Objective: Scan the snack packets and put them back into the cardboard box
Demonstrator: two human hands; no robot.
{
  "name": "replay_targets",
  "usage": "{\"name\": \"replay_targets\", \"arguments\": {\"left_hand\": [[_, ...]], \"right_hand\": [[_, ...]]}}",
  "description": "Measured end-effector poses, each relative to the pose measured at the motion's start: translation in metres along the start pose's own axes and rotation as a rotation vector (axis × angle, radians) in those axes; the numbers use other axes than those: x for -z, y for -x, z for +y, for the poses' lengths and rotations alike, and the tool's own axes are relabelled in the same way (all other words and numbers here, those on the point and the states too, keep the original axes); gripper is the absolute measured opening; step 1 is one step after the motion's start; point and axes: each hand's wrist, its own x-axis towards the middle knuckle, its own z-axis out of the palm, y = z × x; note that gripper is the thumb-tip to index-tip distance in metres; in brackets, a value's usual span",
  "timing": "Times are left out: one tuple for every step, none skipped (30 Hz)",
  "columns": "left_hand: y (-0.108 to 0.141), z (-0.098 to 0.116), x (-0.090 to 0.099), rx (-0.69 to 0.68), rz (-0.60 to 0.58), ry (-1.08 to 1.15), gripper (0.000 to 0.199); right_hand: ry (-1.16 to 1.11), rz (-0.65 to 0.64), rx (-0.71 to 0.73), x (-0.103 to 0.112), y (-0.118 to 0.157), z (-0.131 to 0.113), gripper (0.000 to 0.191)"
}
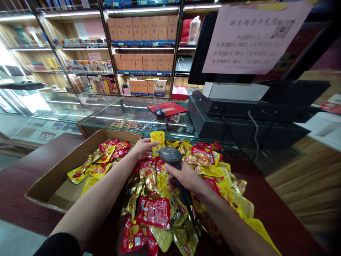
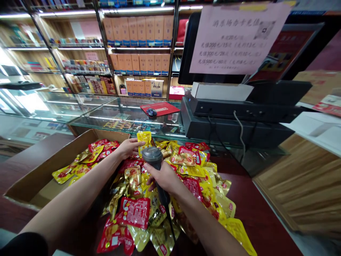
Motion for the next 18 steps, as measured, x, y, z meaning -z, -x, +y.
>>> {"name": "replay_targets", "arguments": {"left_hand": [[0.002, 0.002, 0.0, -0.002, -0.003, 0.003, 0.049], [0.004, 0.005, -0.001, -0.006, -0.003, 0.004, 0.049], [0.006, 0.008, -0.001, -0.013, 0.002, 0.003, 0.049], [0.008, 0.012, -0.001, -0.024, 0.01, 0.003, 0.048], [0.01, 0.017, 0.0, -0.041, 0.024, 0.006, 0.048], [0.011, 0.021, 0.002, -0.064, 0.04, 0.01, 0.048], [0.012, 0.026, 0.005, -0.092, 0.059, 0.017, 0.048], [0.014, 0.032, 0.009, -0.122, 0.078, 0.025, 0.048], [0.015, 0.037, 0.015, -0.149, 0.1, 0.032, 0.048], [0.017, 0.042, 0.022, -0.17, 0.124, 0.037, 0.048], [0.02, 0.046, 0.03, -0.186, 0.151, 0.039, 0.048], [0.024, 0.051, 0.039, -0.197, 0.181, 0.032, 0.049], [0.031, 0.055, 0.049, -0.207, 0.214, 0.015, 0.05], [0.038, 0.058, 0.061, -0.217, 0.248, -0.019, 0.051], [0.047, 0.061, 0.072, -0.232, 0.287, -0.072, 0.052], [0.058, 0.062, 0.084, -0.248, 0.331, -0.138, 0.052], [0.069, 0.063, 0.096, -0.267, 0.381, -0.218, 0.052], [0.08, 0.063, 0.107, -0.284, 0.442, -0.295, 0.054]], "right_hand": [[-0.008, 0.005, 0.007, 0.0, 0.001, -0.001, 0.036], [-0.014, 0.007, 0.014, 0.001, 0.001, -0.001, 0.037], [-0.018, 0.005, 0.021, 0.001, 0.002, -0.002, 0.037], [-0.022, -0.002, 0.029, 0.002, 0.003, -0.003, 0.037], [-0.027, -0.011, 0.04, 0.003, 0.003, -0.003, 0.037], [-0.032, -0.022, 0.051, 0.003, 0.004, -0.004, 0.037], [-0.038, -0.029, 0.062, 0.004, 0.005, -0.004, 0.037], [-0.041, -0.031, 0.072, 0.004, 0.006, -0.005, 0.036], [-0.041, -0.027, 0.083, 0.004, 0.007, -0.006, 0.036], [-0.037, -0.02, 0.09, 0.004, 0.008, -0.007, 0.036], [-0.029, -0.016, 0.09, 0.004, 0.009, -0.009, 0.035], [-0.019, -0.017, 0.085, 0.004, 0.011, -0.01, 0.035], [-0.008, -0.02, 0.079, 0.004, 0.013, -0.012, 0.035], [0.004, -0.029, 0.074, 0.003, 0.015, -0.014, 0.035], [0.013, -0.038, 0.074, 0.003, 0.016, -0.015, 0.035], [0.019, -0.044, 0.084, 0.003, 0.018, -0.016, 0.035], [0.022, -0.048, 0.098, 0.004, 0.019, -0.016, 0.036], [0.021, -0.051, 0.113, 0.004, 0.02, -0.016, 0.037]]}}
